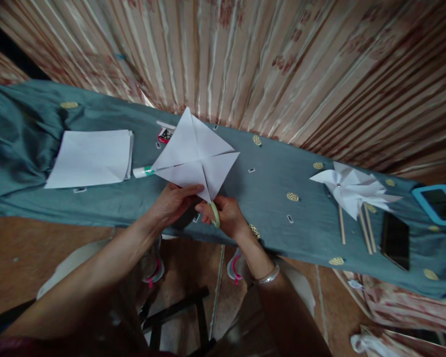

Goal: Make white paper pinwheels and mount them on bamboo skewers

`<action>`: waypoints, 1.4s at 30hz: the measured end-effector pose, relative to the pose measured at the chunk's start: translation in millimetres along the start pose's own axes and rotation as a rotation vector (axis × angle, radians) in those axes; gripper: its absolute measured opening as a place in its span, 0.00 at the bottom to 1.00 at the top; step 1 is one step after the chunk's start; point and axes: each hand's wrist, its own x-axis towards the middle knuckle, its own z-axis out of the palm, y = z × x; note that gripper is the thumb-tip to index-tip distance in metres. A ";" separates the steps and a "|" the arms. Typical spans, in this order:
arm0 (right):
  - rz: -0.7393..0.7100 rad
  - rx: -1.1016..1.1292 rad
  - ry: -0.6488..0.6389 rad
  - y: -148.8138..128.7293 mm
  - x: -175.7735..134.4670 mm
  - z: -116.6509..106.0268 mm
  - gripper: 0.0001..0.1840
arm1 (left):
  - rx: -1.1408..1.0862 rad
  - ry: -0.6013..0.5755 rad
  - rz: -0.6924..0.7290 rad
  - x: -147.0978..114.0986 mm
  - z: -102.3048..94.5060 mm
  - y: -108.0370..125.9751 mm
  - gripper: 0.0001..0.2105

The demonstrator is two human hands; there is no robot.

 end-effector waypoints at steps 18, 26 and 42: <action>0.162 -0.119 -0.145 -10.2 -8.1 -14.7 0.25 | -0.016 0.052 0.029 8.0 -9.9 5.3 0.12; 0.044 -0.541 0.282 -9.7 -24.8 -79.5 0.32 | 0.015 0.053 0.093 11.1 -21.6 23.7 0.13; -0.249 -1.135 0.732 4.8 -24.3 -114.4 0.21 | 0.075 -0.082 -0.072 -10.0 -10.7 -9.3 0.18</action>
